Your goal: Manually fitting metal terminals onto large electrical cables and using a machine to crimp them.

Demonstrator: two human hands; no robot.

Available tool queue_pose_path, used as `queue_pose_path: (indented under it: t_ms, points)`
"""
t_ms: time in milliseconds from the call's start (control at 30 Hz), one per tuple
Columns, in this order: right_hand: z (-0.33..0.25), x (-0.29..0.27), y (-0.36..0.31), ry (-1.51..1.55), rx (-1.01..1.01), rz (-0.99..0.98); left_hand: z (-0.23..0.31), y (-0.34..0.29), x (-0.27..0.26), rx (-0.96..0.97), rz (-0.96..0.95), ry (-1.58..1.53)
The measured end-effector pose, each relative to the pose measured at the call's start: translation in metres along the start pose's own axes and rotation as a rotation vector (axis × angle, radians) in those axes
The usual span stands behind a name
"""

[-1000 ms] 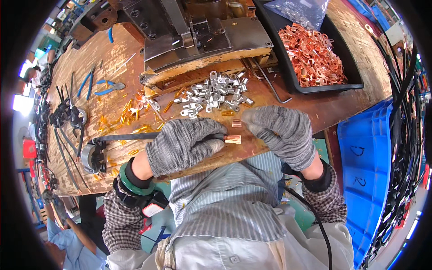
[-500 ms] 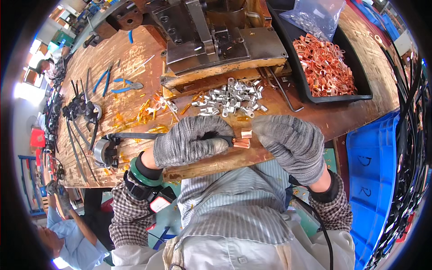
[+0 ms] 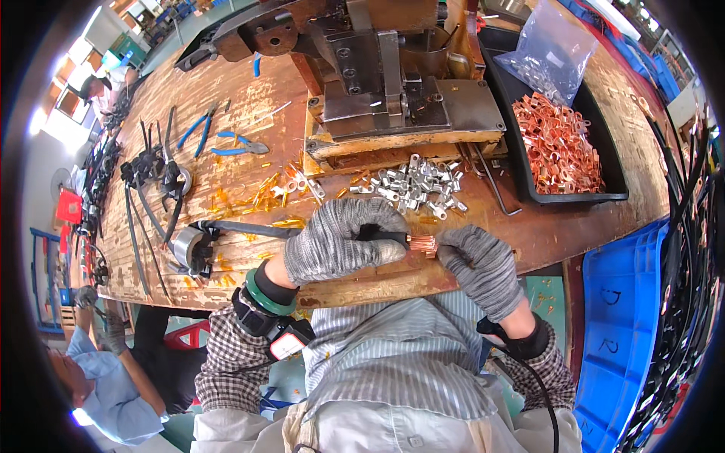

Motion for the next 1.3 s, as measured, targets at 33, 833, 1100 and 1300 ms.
queue_pose_path:
  t_ms: [33, 833, 1100, 1300]
  points:
    - [-0.002, -0.001, 0.001, -0.002, 0.003, -0.004, -0.001, 0.0, 0.002, 0.007, 0.003, -0.002]
    - [-0.034, -0.04, 0.02, -0.019, -0.255, -0.091, -0.005, 0.002, 0.011, 0.063, -0.062, 0.261]
    - [-0.025, -0.04, 0.035, 0.455, 0.113, -0.355, -0.001, 0.019, 0.0, 0.098, -0.114, 0.294]
    - [-0.034, -0.025, 0.036, 0.197, 0.097, -0.116, 0.002, 0.005, -0.002, 0.033, -0.084, 0.259]
Point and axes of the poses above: each hand's wrist, its own y-axis towards the middle knuckle, its own x-axis out of the palm, z = x × y, the point moved 3 cm from there along y, towards the middle knuckle, and after that the axes turned 6 degrees about x, right-handed, at the moved point
